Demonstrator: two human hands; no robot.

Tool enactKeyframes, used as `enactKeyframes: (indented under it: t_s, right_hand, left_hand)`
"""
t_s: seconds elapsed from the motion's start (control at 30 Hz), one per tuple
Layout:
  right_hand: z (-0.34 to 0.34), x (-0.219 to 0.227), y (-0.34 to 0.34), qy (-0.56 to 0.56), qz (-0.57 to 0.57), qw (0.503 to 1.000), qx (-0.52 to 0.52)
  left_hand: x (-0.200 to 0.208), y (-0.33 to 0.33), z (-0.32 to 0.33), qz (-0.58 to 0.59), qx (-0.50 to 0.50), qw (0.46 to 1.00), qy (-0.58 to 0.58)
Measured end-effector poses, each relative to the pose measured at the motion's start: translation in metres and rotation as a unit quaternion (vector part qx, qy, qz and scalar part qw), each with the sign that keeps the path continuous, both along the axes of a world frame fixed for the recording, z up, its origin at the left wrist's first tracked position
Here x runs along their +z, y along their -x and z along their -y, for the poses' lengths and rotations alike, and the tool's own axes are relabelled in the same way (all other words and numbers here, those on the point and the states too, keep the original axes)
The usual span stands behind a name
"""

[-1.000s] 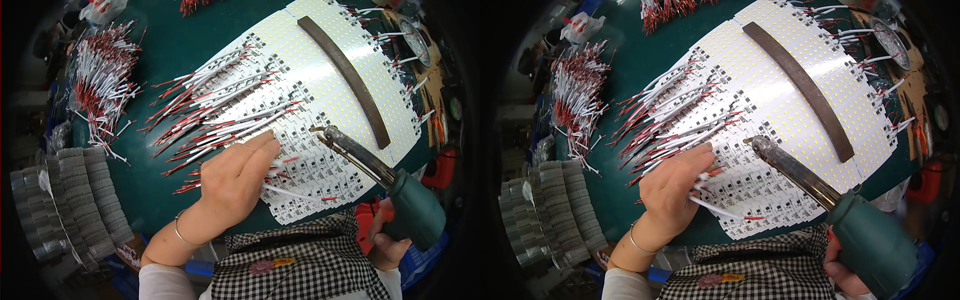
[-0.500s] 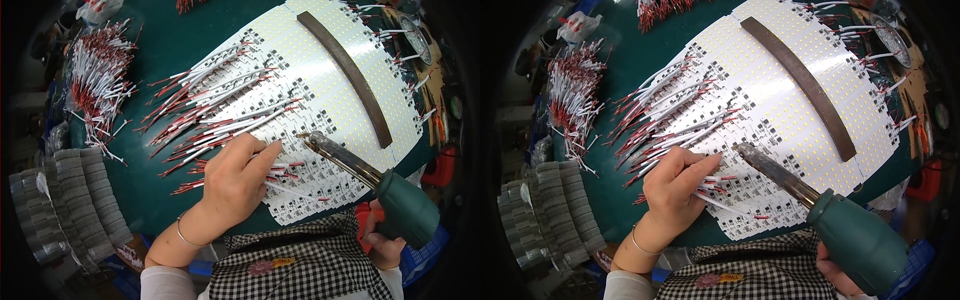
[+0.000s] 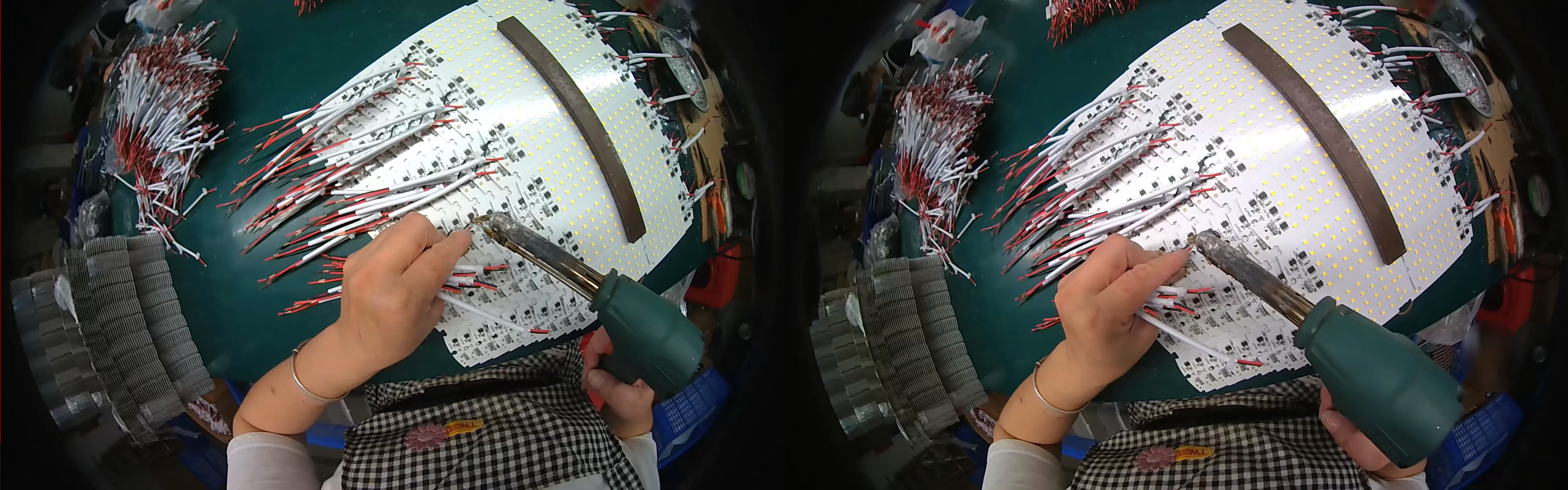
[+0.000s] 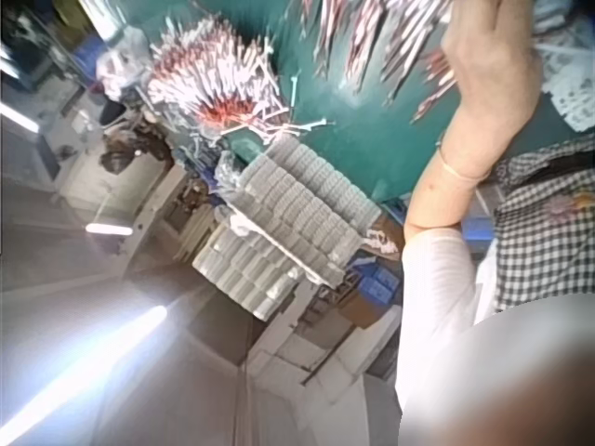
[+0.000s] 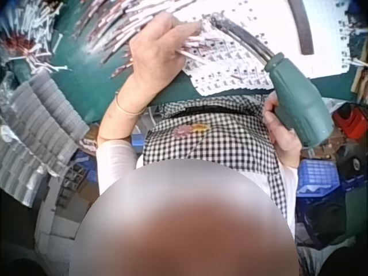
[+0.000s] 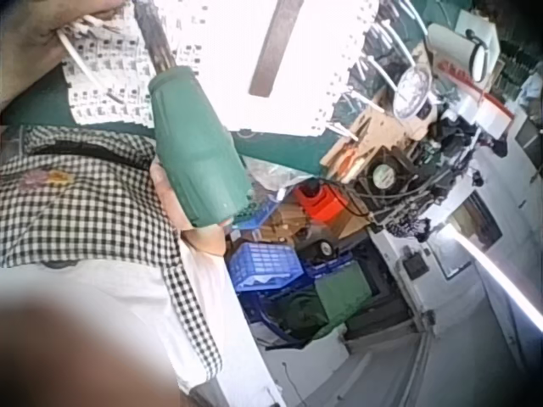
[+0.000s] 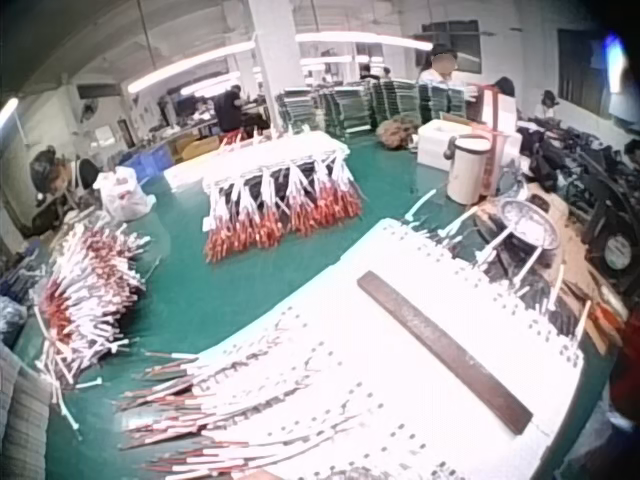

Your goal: The person solders individual wires onto terminal pads on an LED panel with a soldering iron.

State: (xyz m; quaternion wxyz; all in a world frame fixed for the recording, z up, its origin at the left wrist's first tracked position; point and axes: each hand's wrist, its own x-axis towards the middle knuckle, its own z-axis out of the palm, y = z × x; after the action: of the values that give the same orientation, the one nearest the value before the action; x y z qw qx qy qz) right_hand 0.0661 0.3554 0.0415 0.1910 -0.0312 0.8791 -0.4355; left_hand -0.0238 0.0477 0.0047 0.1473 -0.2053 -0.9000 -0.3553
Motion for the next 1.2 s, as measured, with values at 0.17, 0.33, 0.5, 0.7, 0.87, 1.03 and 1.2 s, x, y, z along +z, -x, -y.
enactKeyframes:
  t_s: [0.17,0.33,0.5,0.7,0.87,1.03,1.2]
  right_hand:
    - [0.014,0.008,0.009,0.046,0.055,0.996,-0.048]
    - [0.014,0.013,0.004,0.436,0.309,0.774,-0.340]
    - [-0.002,-0.002,0.006,0.163,-0.004,0.987,-0.002]
    - [0.010,-0.002,0.009,0.305,-0.037,0.945,-0.110]
    - [0.004,-0.002,0.000,0.292,0.005,0.951,-0.101]
    - [-0.004,-0.003,-0.006,0.324,0.005,0.940,-0.104]
    - [-0.007,0.000,-0.013,0.251,-0.008,0.963,-0.103]
  left_hand:
    - [-0.002,-0.001,-0.001,-0.003,0.002,1.000,0.011]
    - [-0.001,0.000,-0.001,-0.009,-0.005,1.000,0.011]
    - [-0.002,0.000,0.000,-0.016,-0.011,1.000,0.005]
    - [-0.001,-0.001,-0.001,-0.018,-0.026,0.999,0.002]
    - [-0.005,-0.001,-0.003,-0.027,-0.018,0.999,0.018]
    - [-0.006,0.006,0.001,-0.001,-0.018,1.000,-0.018]
    - [-0.010,0.012,0.008,-0.008,-0.089,0.996,-0.025]
